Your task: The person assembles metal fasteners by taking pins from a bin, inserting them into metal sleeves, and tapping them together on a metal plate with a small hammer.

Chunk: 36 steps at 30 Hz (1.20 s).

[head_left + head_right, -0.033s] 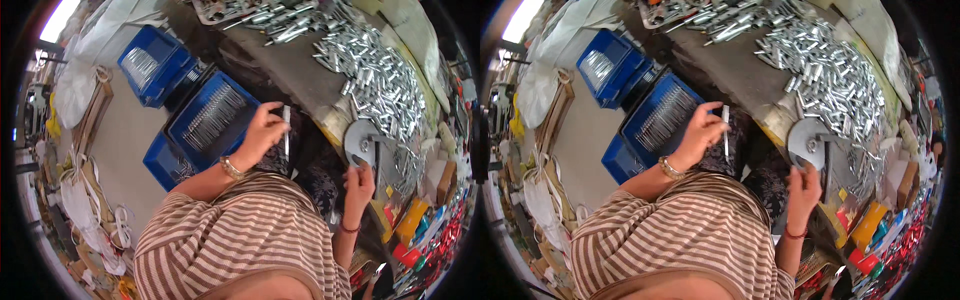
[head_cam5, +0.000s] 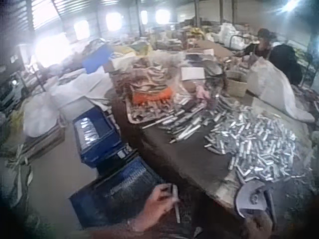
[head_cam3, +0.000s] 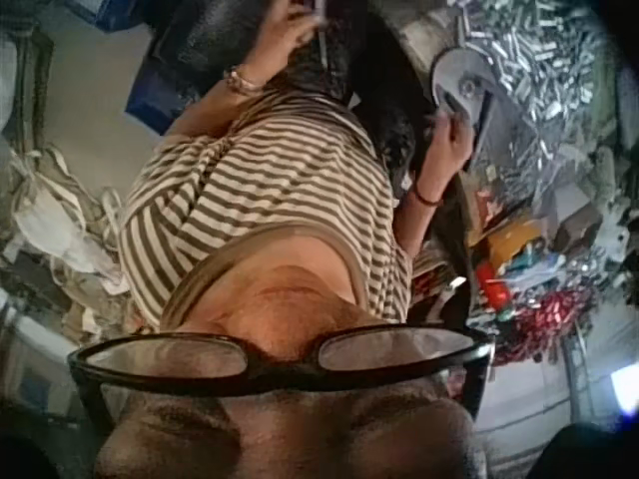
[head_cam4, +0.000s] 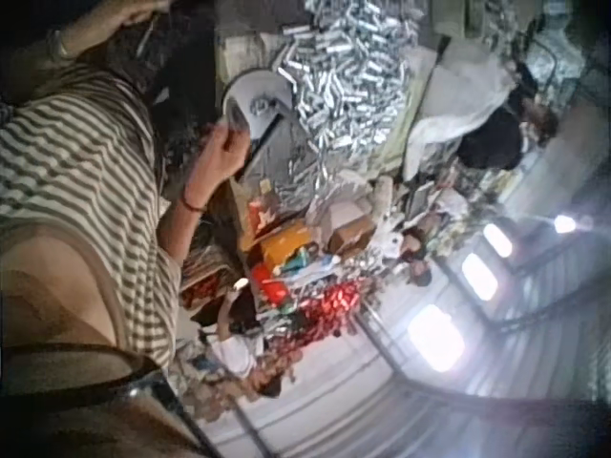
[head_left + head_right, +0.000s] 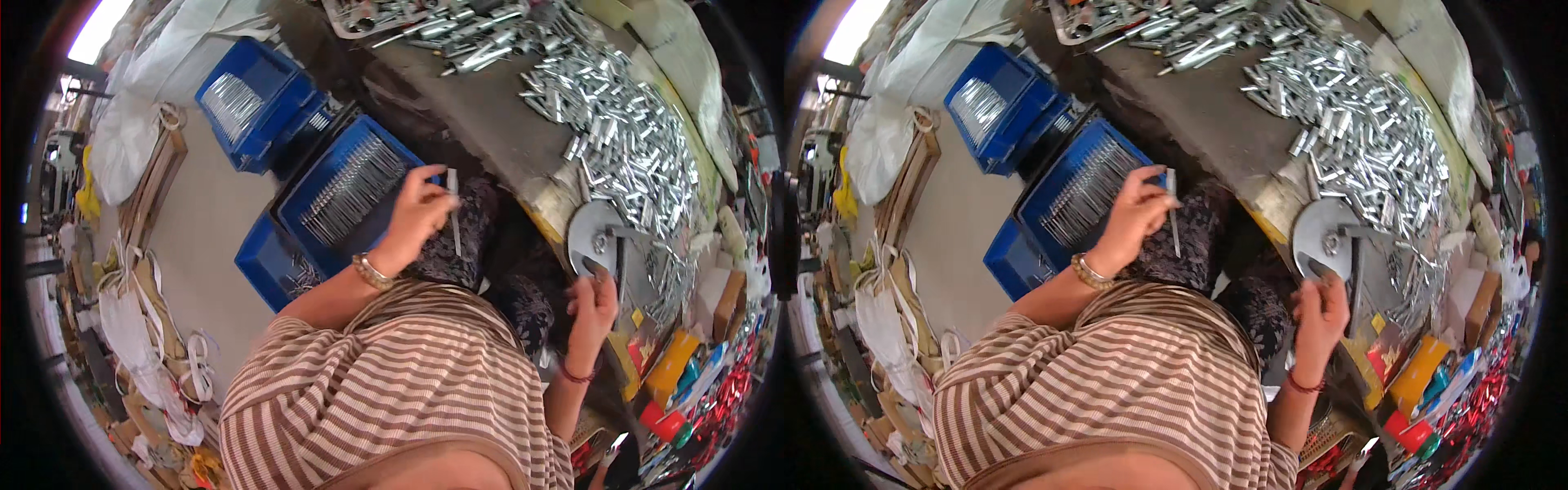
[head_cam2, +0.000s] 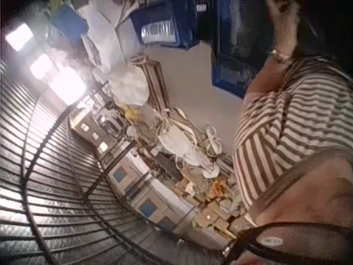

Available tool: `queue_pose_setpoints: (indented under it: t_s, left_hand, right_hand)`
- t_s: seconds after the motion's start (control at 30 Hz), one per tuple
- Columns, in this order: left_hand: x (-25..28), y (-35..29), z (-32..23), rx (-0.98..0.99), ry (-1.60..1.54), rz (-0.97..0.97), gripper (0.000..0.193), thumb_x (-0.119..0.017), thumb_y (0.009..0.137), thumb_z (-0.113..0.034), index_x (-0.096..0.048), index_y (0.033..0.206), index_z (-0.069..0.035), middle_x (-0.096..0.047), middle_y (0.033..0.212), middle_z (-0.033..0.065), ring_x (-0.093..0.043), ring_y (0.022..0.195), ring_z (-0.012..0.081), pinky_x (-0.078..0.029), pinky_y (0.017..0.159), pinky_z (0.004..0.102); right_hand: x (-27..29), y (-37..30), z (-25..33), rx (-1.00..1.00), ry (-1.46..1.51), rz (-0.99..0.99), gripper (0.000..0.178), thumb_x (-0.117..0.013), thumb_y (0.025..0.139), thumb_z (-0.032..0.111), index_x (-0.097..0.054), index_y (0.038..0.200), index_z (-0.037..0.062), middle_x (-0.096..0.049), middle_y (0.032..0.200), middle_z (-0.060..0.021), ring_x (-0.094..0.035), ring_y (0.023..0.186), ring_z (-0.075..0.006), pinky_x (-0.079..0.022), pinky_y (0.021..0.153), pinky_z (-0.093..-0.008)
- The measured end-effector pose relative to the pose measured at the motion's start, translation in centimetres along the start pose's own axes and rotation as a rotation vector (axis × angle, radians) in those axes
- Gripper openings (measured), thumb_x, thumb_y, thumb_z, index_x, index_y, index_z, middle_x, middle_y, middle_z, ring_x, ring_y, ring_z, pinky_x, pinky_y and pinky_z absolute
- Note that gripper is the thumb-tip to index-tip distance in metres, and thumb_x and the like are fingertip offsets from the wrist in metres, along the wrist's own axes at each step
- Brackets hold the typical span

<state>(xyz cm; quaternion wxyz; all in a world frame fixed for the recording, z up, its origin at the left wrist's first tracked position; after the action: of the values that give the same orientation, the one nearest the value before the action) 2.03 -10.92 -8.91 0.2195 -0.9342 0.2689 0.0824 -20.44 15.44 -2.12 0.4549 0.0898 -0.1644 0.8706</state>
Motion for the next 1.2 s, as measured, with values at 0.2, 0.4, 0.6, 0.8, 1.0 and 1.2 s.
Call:
queue_pose_setpoints:
  t_s: [0.2, 0.4, 0.6, 0.8, 1.0, 1.2]
  left_hand:
    - [18.6, 3.5, 7.6, 0.067, 0.027, -0.515, 0.044, -0.066, 0.095, -0.003, -0.051, 0.136, -0.007, -0.069, 0.099, 0.0095, -0.055, 0.068, 0.0094, -0.043, 0.055, 0.0247]
    - [25.7, 7.2, 10.6, 0.056, 0.132, -0.656, 0.048, -0.070, 0.092, -0.002, -0.052, 0.136, -0.006, -0.067, 0.095, 0.0082, -0.059, 0.069, 0.0128, -0.047, 0.057, 0.0283]
    - [26.5, 10.5, 11.1, 0.094, 0.288, -0.670, 0.046, -0.075, 0.092, -0.007, -0.053, 0.133, -0.005, -0.065, 0.085, 0.0072, -0.063, 0.065, 0.0149, -0.048, 0.050, 0.0314]
    - [32.2, 11.2, 12.4, -0.343, 1.133, -0.680, 0.042, -0.080, 0.090, -0.014, -0.062, 0.125, 0.002, -0.070, 0.115, 0.0226, -0.066, 0.104, 0.0401, -0.052, 0.096, 0.0466]
    - [20.5, 10.3, 2.5, -0.512, 0.714, -0.647, 0.030, -0.077, 0.098, -0.020, -0.066, 0.115, 0.002, -0.069, 0.107, 0.0134, -0.064, 0.094, 0.0237, -0.053, 0.084, 0.0376]
    - [-7.2, 6.4, -10.9, -0.717, 0.720, -0.181, 0.022, -0.073, 0.101, -0.014, -0.067, 0.118, -0.002, -0.069, 0.112, 0.0089, -0.063, 0.096, 0.0173, -0.052, 0.080, 0.0322]
  right_hand:
    - [1.0, 0.7, 0.0, 0.051, 0.040, -0.014, 0.027, -0.061, 0.106, 0.014, -0.065, 0.128, -0.0030, -0.066, 0.079, -0.0045, -0.055, 0.060, -0.0063, -0.042, 0.051, -0.0206]
    - [1.4, 0.7, -1.0, 0.061, 0.037, -0.029, 0.025, -0.059, 0.107, 0.012, -0.065, 0.126, -0.0027, -0.066, 0.079, -0.0056, -0.057, 0.061, -0.0087, -0.047, 0.052, -0.0223]
    - [2.2, 0.1, -1.4, 0.070, 0.126, -0.122, 0.025, -0.060, 0.106, 0.013, -0.065, 0.126, -0.0007, -0.067, 0.084, -0.0066, -0.059, 0.061, -0.0099, -0.048, 0.051, -0.0234]
    - [0.7, 0.3, -1.1, 0.042, 0.198, -0.083, 0.015, -0.059, 0.105, 0.008, -0.065, 0.113, -0.0026, -0.072, 0.086, -0.0108, -0.062, 0.061, -0.0117, -0.051, 0.055, -0.0264]
    - [-0.1, 0.2, -0.4, 0.050, 0.283, 0.015, 0.013, -0.065, 0.102, 0.003, -0.069, 0.112, -0.0041, -0.075, 0.088, -0.0073, -0.066, 0.067, -0.0079, -0.054, 0.059, -0.0233]
    - [0.7, 0.3, 0.6, 0.121, 0.244, 0.099, 0.013, -0.067, 0.102, 0.006, -0.071, 0.110, -0.0036, -0.072, 0.084, -0.0043, -0.066, 0.067, -0.0075, -0.053, 0.059, -0.0235]
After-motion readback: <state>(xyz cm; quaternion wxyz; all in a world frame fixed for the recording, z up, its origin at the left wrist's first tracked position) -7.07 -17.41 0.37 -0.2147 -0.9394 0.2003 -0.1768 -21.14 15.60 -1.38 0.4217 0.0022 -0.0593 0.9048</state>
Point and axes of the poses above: each hand's wrist, its own y-axis towards the middle knuckle, its own x-axis out of the back of the hand, z = x × y, the point moved 7 cm from there along y, towards the middle knuckle
